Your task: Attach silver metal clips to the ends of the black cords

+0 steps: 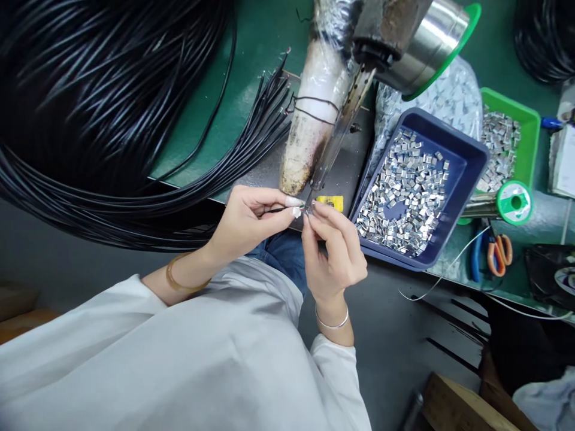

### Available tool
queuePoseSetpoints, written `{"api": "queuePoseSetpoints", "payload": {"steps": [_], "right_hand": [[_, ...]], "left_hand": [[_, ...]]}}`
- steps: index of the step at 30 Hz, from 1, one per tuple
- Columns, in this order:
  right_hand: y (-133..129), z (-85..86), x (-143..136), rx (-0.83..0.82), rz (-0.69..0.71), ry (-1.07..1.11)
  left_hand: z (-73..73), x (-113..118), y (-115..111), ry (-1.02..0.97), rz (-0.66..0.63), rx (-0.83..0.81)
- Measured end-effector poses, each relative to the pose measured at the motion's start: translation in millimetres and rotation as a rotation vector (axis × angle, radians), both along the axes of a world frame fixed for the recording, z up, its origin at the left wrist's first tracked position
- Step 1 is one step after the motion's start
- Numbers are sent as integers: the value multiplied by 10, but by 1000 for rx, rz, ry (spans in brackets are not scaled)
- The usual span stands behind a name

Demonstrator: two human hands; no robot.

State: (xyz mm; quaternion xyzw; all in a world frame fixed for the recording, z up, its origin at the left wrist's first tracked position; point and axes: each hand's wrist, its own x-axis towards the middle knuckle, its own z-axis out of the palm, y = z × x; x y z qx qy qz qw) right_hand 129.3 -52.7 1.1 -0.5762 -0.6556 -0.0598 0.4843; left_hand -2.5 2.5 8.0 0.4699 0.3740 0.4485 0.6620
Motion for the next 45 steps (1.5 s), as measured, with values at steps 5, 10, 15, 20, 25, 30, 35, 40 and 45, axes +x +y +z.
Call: {"api": "queuePoseSetpoints", "payload": {"steps": [5,10,15,20,25,30,35,40,45], "right_hand": [[-32,0,-38,-26,15,-9],[-90,-51,26,-24,4,103],[-192,-27,139,84,-71,-33],[-180,58,54,-166,-38,-274],[-152,49,-33,-264,-7,-130],[-170,98,-16,-239,-83,157],[-145,113,9,145,-61,322],[-149,23,-6,84,-12,247],[-141,-30,-33,12,-21,-35]], "left_hand": [[-43,-37,-26,31,-32,17],[-38,-56,-30,-11,-132,-15],[-14,-101,-32,-72,-248,-99],[-50,-131,-89,-70,-240,-17],[-137,-143,-169,170,-121,350],[-197,-142,-211,335,57,824],[-229,-141,-195,374,185,885],[-193,-139,-162,362,180,824],[-121,-64,-156,162,92,424]]}}
